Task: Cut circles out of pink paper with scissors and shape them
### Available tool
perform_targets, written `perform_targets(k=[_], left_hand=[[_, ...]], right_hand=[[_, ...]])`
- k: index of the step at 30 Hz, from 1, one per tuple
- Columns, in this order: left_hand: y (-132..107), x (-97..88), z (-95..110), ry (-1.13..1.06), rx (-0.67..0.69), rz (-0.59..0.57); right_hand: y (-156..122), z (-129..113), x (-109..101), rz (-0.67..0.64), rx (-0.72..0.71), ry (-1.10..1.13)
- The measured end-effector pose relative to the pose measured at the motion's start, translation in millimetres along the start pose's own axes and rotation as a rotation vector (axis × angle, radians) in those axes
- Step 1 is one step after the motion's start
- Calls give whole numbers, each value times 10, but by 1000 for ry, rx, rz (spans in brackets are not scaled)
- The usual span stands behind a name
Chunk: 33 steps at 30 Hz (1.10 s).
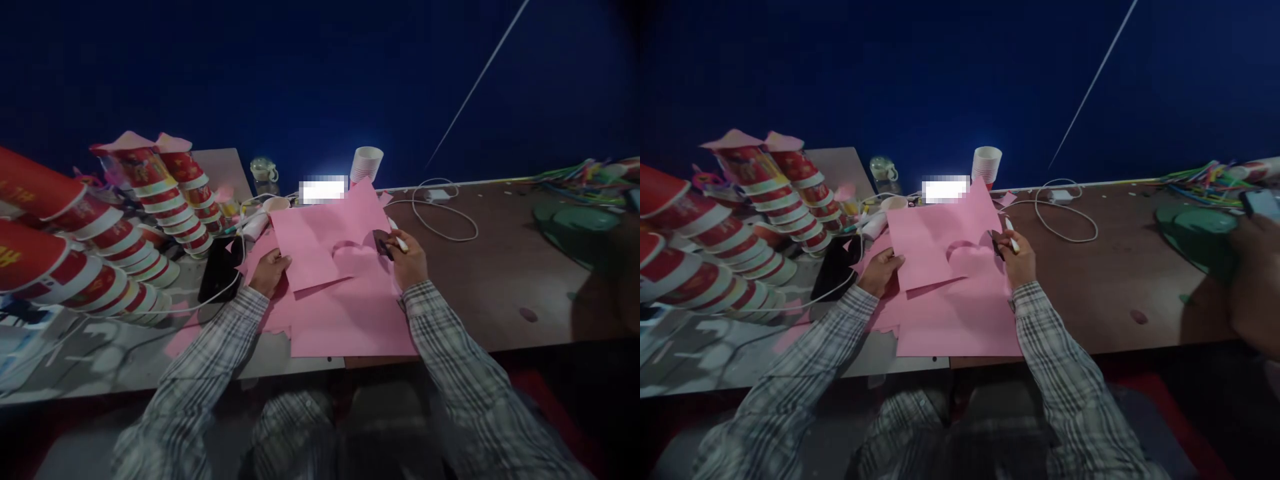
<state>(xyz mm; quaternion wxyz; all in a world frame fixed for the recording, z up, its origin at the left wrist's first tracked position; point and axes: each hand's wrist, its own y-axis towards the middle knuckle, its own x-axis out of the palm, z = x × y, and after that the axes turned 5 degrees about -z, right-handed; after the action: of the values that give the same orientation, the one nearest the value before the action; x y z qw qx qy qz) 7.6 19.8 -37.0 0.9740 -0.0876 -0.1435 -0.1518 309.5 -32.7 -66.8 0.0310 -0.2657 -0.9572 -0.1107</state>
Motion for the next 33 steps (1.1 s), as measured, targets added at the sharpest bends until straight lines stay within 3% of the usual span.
perform_targets(k=[4, 10, 12, 17, 19, 29, 33], left_hand=[[-20, -28, -20, -65, 49, -5], [-33, -20, -97, -95, 98, -36], [-32, -29, -123, -82, 86, -58], [-39, -48, -138, -57, 49, -65], [-42, -45, -131, -57, 39, -61], [-34, -66, -128, 48, 21, -91], [-51, -44, -81, 139, 22, -99]], right_hand=[[-72, 76, 28, 28, -105, -368], [-160, 111, 82, -154, -329, -729], [-171, 74, 90, -137, -363, -749], [-183, -75, 79, 180, -388, -658], [-186, -105, 72, 224, -387, -655], [-279, -172, 163, -41, -564, -891], [-283, -195, 178, -59, -607, -902]])
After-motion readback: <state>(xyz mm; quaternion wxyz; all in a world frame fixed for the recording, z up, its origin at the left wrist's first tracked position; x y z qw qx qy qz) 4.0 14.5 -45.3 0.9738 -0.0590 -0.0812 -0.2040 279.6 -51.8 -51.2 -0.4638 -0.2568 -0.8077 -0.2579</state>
